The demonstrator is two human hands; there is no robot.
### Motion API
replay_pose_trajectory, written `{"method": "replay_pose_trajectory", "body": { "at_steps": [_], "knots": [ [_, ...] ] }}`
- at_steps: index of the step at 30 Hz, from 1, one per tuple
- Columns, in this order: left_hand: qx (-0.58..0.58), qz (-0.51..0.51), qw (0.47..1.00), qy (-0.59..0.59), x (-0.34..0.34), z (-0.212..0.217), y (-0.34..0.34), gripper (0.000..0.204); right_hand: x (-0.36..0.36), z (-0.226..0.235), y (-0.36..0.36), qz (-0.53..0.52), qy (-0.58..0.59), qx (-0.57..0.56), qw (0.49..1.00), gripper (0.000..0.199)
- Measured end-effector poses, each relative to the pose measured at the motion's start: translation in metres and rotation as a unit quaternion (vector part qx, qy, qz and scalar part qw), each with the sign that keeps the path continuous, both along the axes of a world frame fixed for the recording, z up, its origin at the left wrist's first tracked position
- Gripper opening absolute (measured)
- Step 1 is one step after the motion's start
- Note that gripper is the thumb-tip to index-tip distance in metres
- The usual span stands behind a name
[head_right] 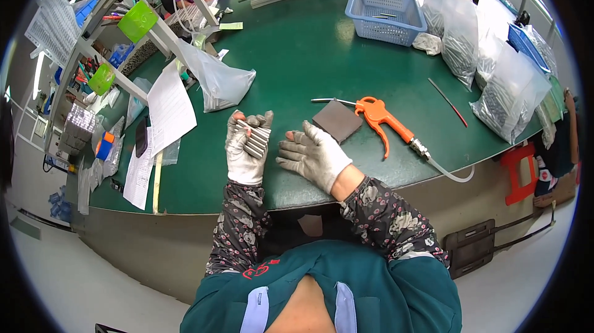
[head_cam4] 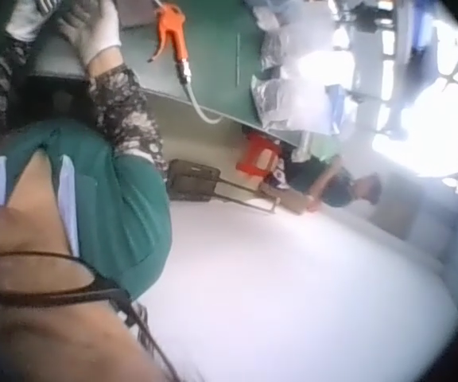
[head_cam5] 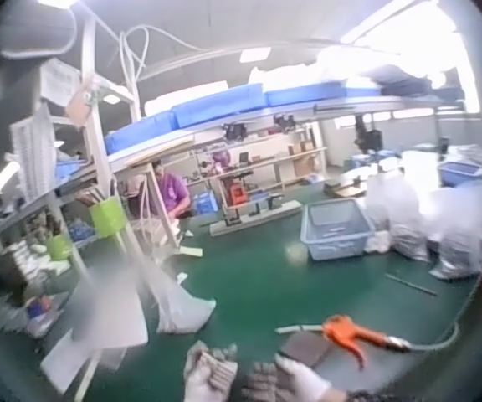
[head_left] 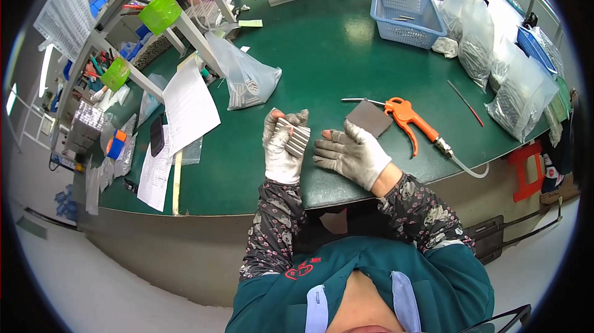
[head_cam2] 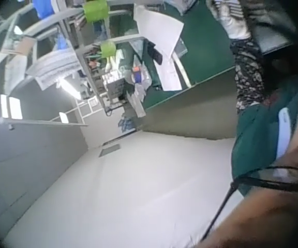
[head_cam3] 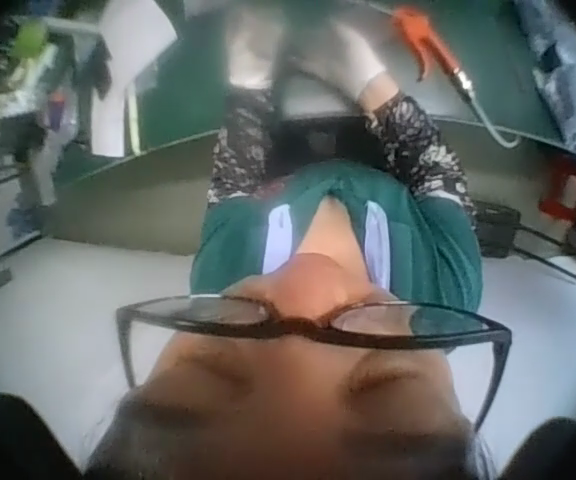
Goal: Manually sanding and organizing small metal pins at a manufacturing workbench.
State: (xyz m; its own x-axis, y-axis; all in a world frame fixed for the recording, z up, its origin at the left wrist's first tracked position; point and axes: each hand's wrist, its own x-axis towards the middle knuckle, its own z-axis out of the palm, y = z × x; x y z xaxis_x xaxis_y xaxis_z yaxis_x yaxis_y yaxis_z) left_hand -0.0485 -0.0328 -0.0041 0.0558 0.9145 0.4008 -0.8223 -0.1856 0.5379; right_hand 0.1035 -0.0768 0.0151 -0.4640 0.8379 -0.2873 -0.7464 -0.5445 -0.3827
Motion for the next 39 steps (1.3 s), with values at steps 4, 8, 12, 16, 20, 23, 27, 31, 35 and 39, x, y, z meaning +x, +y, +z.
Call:
{"method": "replay_pose_trajectory", "body": {
  "at_steps": [4,8,12,16,20,23,27,31,35,39],
  "knots": [
    [0.178,0.177,0.877,0.410,0.006,0.004,-0.004,0.040,-0.018,-0.008,0.010,0.010,0.049,0.022,0.998,0.055],
    [0.383,0.294,0.679,0.552,0.012,0.003,0.000,0.081,-0.021,-0.009,0.018,-0.052,0.039,-0.059,0.996,0.030],
    [0.363,0.248,0.661,0.608,0.014,0.003,0.000,0.098,-0.021,-0.009,0.019,-0.078,0.011,-0.085,0.993,0.027],
    [0.386,0.233,0.646,0.616,0.013,-0.003,0.004,0.110,-0.022,-0.008,0.021,-0.102,-0.041,-0.105,0.988,0.025],
    [0.358,0.242,0.644,0.631,0.014,-0.002,0.003,0.113,-0.020,-0.022,0.025,-0.107,0.031,-0.081,0.990,0.024],
    [0.336,0.248,0.670,0.614,0.013,-0.002,0.001,0.096,-0.023,-0.025,0.027,-0.090,0.041,-0.075,0.992,0.024],
    [0.341,0.267,0.639,0.635,0.018,0.006,-0.001,0.073,-0.019,-0.027,0.024,-0.060,0.081,-0.057,0.993,0.023],
    [0.370,0.318,0.607,0.627,0.020,0.006,0.000,0.069,-0.019,-0.024,0.021,-0.076,0.071,-0.052,0.993,0.022],
    [0.375,0.319,0.627,0.604,0.018,0.000,0.000,0.087,-0.021,-0.019,0.020,-0.084,0.043,-0.046,0.994,0.021],
    [0.367,0.288,0.612,0.639,0.019,0.005,-0.003,0.103,-0.018,-0.027,0.020,-0.093,0.079,-0.038,0.992,0.020]
  ]
}}
